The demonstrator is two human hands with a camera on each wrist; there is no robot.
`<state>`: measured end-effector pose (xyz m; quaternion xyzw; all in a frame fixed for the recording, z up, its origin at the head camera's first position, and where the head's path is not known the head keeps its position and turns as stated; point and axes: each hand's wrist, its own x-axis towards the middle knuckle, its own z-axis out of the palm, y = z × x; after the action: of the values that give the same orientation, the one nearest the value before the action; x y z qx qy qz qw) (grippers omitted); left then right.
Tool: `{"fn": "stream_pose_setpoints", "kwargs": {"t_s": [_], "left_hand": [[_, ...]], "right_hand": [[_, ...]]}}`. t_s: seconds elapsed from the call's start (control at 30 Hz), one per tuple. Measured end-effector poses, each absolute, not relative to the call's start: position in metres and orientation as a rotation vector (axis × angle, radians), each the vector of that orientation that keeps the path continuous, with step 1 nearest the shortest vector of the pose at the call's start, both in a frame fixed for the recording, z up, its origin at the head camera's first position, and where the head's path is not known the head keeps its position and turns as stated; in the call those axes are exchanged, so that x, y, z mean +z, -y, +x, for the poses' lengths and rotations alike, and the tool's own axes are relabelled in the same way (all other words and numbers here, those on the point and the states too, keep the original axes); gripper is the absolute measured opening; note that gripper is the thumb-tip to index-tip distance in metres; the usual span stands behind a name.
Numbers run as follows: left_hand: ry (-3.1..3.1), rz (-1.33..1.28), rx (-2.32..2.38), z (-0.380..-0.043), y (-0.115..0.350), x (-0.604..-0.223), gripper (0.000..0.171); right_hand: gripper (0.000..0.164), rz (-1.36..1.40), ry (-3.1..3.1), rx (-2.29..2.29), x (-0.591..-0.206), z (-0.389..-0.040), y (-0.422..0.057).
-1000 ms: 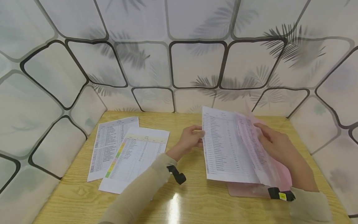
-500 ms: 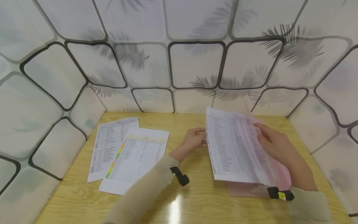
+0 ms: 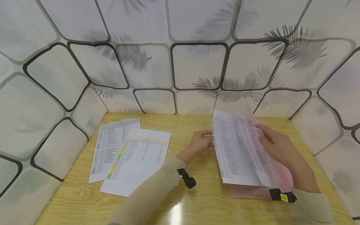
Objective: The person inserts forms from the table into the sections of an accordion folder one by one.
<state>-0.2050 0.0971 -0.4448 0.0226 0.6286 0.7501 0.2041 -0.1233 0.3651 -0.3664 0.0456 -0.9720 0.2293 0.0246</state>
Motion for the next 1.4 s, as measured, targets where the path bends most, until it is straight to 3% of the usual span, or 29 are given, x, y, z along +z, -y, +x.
{"fn": "stream_pose_setpoints", "kwargs": {"t_s": [1.4], "left_hand": [[-1.803, 0.041, 2.116, -0.196, -0.135, -0.451, 0.024]], "right_hand": [[0.05, 0.183, 2.977, 0.711, -0.367, -0.125, -0.365]]}}
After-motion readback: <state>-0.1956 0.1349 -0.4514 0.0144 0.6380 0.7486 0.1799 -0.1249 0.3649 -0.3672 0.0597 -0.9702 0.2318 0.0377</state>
